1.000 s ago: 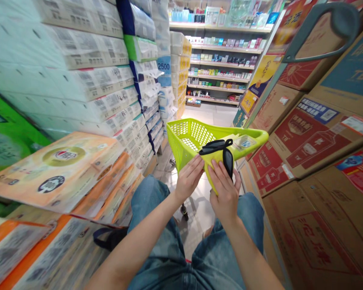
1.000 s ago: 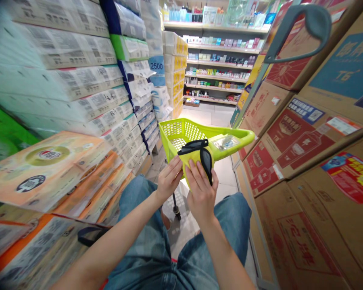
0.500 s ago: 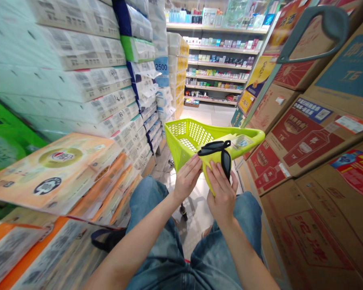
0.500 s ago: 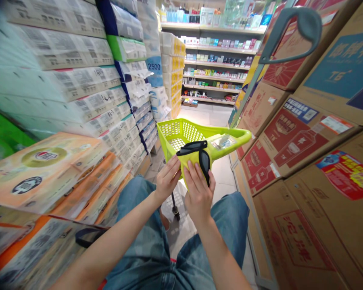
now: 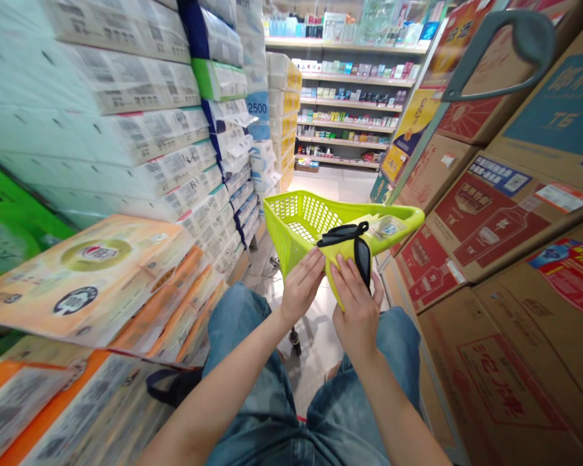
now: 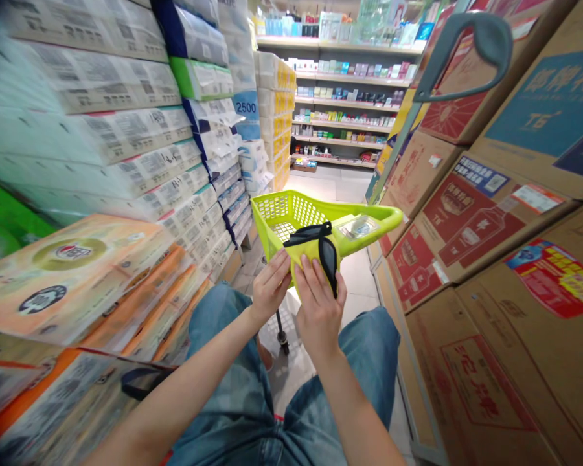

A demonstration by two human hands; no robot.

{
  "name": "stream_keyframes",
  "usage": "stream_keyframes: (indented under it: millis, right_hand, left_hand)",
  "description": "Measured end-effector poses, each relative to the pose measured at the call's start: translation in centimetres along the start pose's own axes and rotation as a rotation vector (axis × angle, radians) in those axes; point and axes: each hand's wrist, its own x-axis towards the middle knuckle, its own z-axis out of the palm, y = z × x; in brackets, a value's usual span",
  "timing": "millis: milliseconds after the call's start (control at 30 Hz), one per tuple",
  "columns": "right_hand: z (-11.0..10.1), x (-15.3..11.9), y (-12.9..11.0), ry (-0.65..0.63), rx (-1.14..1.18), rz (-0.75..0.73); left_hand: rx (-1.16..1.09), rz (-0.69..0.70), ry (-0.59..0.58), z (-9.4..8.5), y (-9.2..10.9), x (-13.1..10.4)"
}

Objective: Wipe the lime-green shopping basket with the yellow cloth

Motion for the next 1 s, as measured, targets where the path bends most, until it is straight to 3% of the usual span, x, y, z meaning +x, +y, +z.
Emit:
stream_keyframes:
  millis: [67,233,333,433,500,600,700,767,867,1000]
  right_hand:
    - [0.1,-0.1,1.0,0.016,-0.008,-0.018]
    - [0.7,0.5,5.4,0.147,-0.075,0.134]
    - [0.9,0.4,4.1,0.114,-0.069,0.147]
    - [0.8,-0.3,1.0,0.037,-0.023,0.044]
    - [0.8,-0.6,0.2,0.027,-0.012,-0.028]
    - [0.7,-0.3,2.4,0.073,-0.041,-0.027]
    - [0.8,0.3,5.8,0.138,-0.088,0.075]
    - [0.8,0.5,6.4,0.145,-0.098,0.133]
    - [0.8,0.1,4.0,0.079,-0.067,0.126]
    - [0.6,-0.7,0.5,0.021,-0.014,-0.020]
  left_hand:
    - [0.003,0.009,-0.008,-0.1,-0.1,0.1]
    - [0.000,0.029,-0.018,-0.1,0.1,0.4]
    - [0.006,0.007,-0.015,0.2,0.2,0.3]
    - [0.015,-0.002,-0.008,0.2,0.2,0.2]
    - [0.023,0.011,-0.003,0.1,0.1,0.2]
    - [0.018,0.032,-0.020,-0.1,0.0,0.5]
    - [0.008,0.030,-0.026,0.0,0.0,0.6]
    - [0.007,0.018,-0.023,0.2,0.2,0.5]
    - [-0.002,-0.010,-0.026,0.4,0.3,0.3]
    - [-0.005,0.004,0.005,0.2,0.1,0.2]
